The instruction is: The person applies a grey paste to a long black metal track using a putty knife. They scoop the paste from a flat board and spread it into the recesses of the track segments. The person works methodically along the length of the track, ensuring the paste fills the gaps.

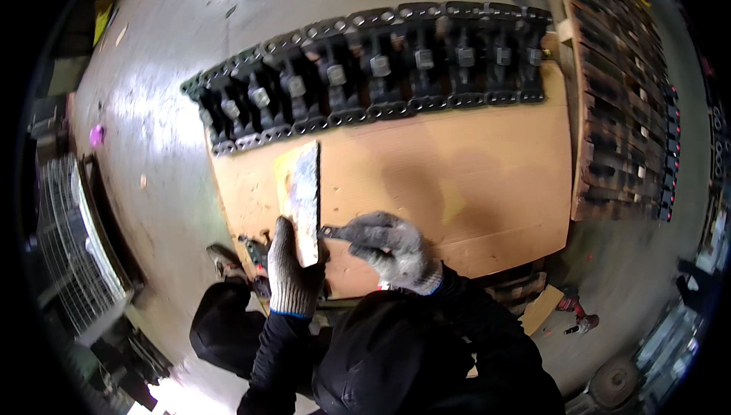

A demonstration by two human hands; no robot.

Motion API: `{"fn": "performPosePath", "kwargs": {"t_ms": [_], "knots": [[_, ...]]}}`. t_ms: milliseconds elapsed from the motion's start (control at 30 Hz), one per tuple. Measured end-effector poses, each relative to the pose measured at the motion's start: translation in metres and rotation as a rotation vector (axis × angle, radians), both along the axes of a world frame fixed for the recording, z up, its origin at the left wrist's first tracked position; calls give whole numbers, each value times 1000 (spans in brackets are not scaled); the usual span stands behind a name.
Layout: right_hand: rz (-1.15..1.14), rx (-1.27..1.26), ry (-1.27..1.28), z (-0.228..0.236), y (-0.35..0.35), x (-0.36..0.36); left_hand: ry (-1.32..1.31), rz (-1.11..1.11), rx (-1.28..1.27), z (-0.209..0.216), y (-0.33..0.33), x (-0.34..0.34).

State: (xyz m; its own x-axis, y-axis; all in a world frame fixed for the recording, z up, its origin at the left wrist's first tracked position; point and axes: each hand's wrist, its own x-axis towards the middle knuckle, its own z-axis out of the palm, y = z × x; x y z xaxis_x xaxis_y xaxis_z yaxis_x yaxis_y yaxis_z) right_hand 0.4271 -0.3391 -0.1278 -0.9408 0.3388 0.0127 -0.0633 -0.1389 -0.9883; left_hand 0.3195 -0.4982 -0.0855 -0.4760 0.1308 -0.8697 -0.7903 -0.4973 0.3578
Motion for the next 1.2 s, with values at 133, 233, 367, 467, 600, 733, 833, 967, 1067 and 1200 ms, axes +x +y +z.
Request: {"fn": "performPosePath", "kwargs": {"t_ms": [133,233,367,467,600,733,833,967,1067,1200], "knots": [[-73,95,-17,2,3,-3,20,-86,13,-4,6,-4],[-70,177,-36,3,1,-2,145,-194,-9,-16,-6,-1],[-53,209,-36,7,-3,-11,-25,0,71,-12,4,-6],[-44,276,-2,1,-3,-22,-29,-45,99,-18,0,-2],[-16,321,-54,5,-5,-29,2,-23,161,-30,-4,5],[22,477,-5,-5,-4,-28,79,-5,124,-22,-4,4],[18,474,31,-12,-3,-23,-7,-74,70,-3,-4,-4],[59,591,64,-11,2,-25,-28,50,184,-14,-7,-4],[106,643,47,-5,11,-26,-16,69,180,-17,-19,-5],[-49,193,-231,8,1,-27,81,-35,121,-24,-28,-12]]}}
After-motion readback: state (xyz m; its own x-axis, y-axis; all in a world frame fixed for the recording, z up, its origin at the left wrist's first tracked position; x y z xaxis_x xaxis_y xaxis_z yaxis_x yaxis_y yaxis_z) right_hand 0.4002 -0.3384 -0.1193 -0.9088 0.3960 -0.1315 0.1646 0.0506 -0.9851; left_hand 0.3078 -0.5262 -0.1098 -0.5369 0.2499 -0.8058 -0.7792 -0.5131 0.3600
